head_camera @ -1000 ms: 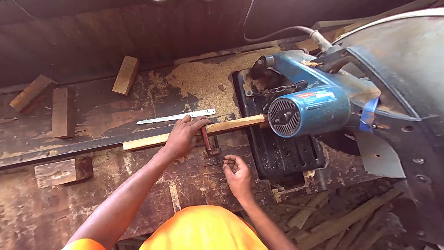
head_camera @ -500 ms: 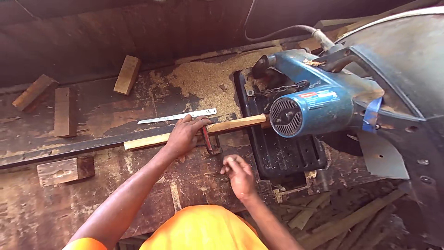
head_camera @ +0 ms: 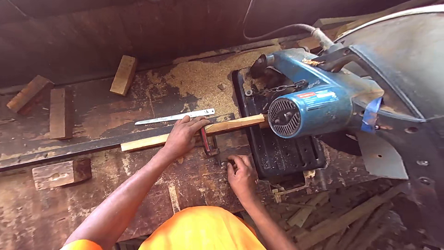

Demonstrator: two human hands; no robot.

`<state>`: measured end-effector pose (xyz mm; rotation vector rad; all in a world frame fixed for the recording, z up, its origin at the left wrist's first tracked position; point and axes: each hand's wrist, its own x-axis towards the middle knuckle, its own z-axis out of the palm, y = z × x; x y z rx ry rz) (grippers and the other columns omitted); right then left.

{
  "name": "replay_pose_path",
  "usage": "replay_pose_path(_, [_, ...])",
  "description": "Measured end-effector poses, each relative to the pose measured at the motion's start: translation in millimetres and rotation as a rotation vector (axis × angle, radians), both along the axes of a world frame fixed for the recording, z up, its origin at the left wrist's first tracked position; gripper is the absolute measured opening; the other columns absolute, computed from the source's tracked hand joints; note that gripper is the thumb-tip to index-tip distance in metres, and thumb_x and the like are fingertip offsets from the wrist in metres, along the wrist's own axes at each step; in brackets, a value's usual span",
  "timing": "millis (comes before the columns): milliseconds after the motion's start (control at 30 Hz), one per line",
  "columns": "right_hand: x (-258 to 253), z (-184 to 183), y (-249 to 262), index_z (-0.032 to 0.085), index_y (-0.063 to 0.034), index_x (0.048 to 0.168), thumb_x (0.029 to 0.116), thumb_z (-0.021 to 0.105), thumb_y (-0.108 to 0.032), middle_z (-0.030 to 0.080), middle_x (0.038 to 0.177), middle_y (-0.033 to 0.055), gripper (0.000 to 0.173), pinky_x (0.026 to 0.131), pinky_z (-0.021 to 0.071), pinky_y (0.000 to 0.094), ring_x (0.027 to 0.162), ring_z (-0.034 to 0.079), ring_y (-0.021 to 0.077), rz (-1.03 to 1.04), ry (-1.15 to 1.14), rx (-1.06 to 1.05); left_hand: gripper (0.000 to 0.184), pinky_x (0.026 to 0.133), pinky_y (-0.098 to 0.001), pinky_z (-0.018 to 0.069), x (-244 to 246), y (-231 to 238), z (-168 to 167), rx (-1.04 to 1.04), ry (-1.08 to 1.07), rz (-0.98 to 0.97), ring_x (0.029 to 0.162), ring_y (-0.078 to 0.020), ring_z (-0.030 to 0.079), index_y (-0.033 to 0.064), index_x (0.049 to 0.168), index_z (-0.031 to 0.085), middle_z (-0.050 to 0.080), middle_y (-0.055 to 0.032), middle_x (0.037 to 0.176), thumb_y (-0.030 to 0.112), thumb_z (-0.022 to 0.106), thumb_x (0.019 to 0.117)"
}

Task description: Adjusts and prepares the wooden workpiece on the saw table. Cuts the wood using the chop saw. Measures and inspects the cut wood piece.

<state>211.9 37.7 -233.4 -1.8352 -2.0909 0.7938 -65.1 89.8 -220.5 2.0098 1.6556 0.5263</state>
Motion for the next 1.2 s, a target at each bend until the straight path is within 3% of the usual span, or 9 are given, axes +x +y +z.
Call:
replay_pose_path(100, [-4,1,1,0.074,-0.0102,0.109,0.0910,0.074,-0.011,0.065,0.112,0.0118,0.018,0.082,0.0602,0.0451,0.097,0.067,0.0261,0.040,-0.059,-0.013,0.062,0.092,-0.0443,0.0493,0,0,-1,0.010,0.011,0.001,0.106,-0.0213,0.062,0.0308,0.145,0.060,0.058,0.0105,0.149,0.005,0.067,0.0889])
replay_pose_path(333, [-16,7,-1,0.073,-0.0109,0.105,0.0919,0.072,-0.006,0.069,0.108,0.0052,0.014,0.072,0.0623,0.0362,0.079,0.068,0.0152,-0.011,0.171,-0.109,0.059,0.092,-0.0434,0.0492,0,-1,1,-0.002,-0.002,0.002,0.105,-0.0208,0.062,0.0307,0.145,0.060,0.057,0.0095,0.149,0.007,0.066,0.0913])
replay_pose_path(467, [-21,9,-4,0.072,-0.0091,0.107,0.0924,0.067,-0.004,0.070,0.111,0.0044,0.017,0.079,0.0628,0.0312,0.092,0.070,0.0110,0.075,0.279,0.058,0.059,0.092,-0.0431,0.0494,-1,0,0,-0.005,-0.011,0.010,0.105,-0.0204,0.062,0.0308,0.145,0.060,0.059,0.0095,0.148,0.008,0.067,0.0913])
replay_pose_path(567, [-30,15,-4,0.074,-0.0116,0.118,0.0930,0.065,-0.012,0.069,0.124,0.0053,0.026,0.096,0.0589,0.0358,0.116,0.066,0.0169,0.348,0.116,0.112,0.058,0.093,-0.0431,0.0497,-2,0,-2,-0.005,-0.017,0.004,0.107,-0.0202,0.062,0.0303,0.144,0.061,0.059,0.0104,0.148,0.009,0.068,0.0906])
replay_pose_path(700, [-46,25,-2,0.075,-0.0235,0.115,0.0937,0.068,-0.036,0.067,0.118,-0.0025,0.026,0.091,0.0558,0.0402,0.112,0.061,0.0207,0.474,-0.212,-0.143,0.059,0.093,-0.0445,0.0499,-3,1,-3,-0.002,-0.038,-0.006,0.108,-0.0207,0.062,0.0301,0.144,0.061,0.057,0.0115,0.149,0.008,0.069,0.0897])
replay_pose_path(800, [-33,21,-1,0.072,-0.0163,0.094,0.0927,0.072,-0.026,0.066,0.102,-0.0013,0.010,0.080,0.0579,0.0353,0.096,0.064,0.0144,0.250,0.213,-0.213,0.061,0.091,-0.0460,0.0501,-2,1,-4,0.010,-0.058,-0.007,0.106,-0.0216,0.062,0.0298,0.143,0.062,0.059,0.0108,0.148,0.006,0.068,0.0877])
replay_pose_path(867, [-21,16,-2,0.069,-0.0082,0.099,0.1003,0.060,-0.019,0.067,0.097,0.0056,0.014,0.069,0.0578,0.0356,0.080,0.065,0.0177,0.002,0.718,-0.345,0.060,0.091,-0.0461,0.0499,-2,1,-3,0.015,-0.058,-0.002,0.106,-0.0217,0.062,0.0300,0.143,0.062,0.058,0.0102,0.149,0.006,0.068,0.0881])
replay_pose_path(933, [-10,11,-6,0.069,-0.0049,0.111,0.1051,0.054,-0.020,0.069,0.107,0.0135,0.022,0.083,0.0609,0.0436,0.089,0.069,0.0251,-0.175,1.033,-0.488,0.059,0.093,-0.0460,0.0495,-2,-1,-3,0.014,-0.054,-0.001,0.108,-0.0221,0.062,0.0301,0.143,0.062,0.057,0.0102,0.149,0.007,0.068,0.0892])
replay_pose_path(1200, [-10,10,-9,0.071,-0.0057,0.114,0.1044,0.059,-0.016,0.072,0.114,0.0087,0.019,0.090,0.0621,0.0399,0.100,0.071,0.0237,-0.215,0.803,-0.220,0.059,0.093,-0.0433,0.0489,-1,-2,-3,0.010,-0.050,0.003,0.105,-0.0208,0.062,0.0309,0.144,0.061,0.058,0.0086,0.149,0.008,0.069,0.0901])
